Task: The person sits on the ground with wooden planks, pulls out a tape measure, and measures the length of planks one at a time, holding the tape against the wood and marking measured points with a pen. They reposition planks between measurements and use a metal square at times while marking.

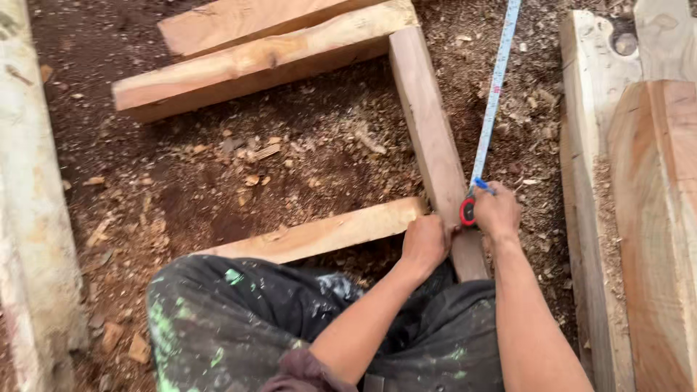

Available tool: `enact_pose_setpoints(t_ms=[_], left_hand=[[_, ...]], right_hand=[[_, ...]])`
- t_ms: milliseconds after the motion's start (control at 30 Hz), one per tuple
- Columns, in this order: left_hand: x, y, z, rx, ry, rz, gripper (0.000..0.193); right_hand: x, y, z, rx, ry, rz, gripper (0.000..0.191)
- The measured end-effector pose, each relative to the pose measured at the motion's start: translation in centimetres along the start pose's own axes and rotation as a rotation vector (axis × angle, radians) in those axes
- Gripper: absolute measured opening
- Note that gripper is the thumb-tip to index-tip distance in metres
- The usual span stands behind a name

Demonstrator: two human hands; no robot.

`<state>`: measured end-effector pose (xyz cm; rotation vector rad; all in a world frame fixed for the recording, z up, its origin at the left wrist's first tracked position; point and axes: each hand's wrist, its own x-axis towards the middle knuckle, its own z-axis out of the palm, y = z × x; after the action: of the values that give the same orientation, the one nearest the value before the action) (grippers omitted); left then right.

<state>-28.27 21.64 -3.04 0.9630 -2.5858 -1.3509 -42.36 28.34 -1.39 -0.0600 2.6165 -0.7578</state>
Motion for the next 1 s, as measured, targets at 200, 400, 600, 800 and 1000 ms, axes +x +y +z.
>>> enact_pose_setpoints(t_ms=[200, 400, 600, 800, 1000], left_hand=[[-5.4, -2.9, -10.1, 0.274, -0.097, 0.092, 0.073], [-8.3, -10.5, -17.2, 0.669, -0.128, -0.034, 0.123], [-8.0, -14.5, -14.5, 0.744, 0.027, 0.08, 0.101], [-8.1, -14.3, -14.9, 0.753, 0.02, 0.068, 0.098], [-8.1, -14.7, -14.8, 0.767, 0.074, 0.115, 0.098]], right_hand=[[-4.1, -1.9, -2.1, -0.058, -0.024, 0.024, 0.024], [-9.6, -4.8, 0.6, -0.088, -0.357, -0.031, 0.03], [-11.4, -3.2, 3.4, -0.352, -0.416, -0.061, 0.033], [-11.9, -2.8, 3.7, -0.349, -0.37, -0.142, 0.034], [-12.0, -0.6, 3.7, 0.134, -0.537, 0.172, 0.033]])
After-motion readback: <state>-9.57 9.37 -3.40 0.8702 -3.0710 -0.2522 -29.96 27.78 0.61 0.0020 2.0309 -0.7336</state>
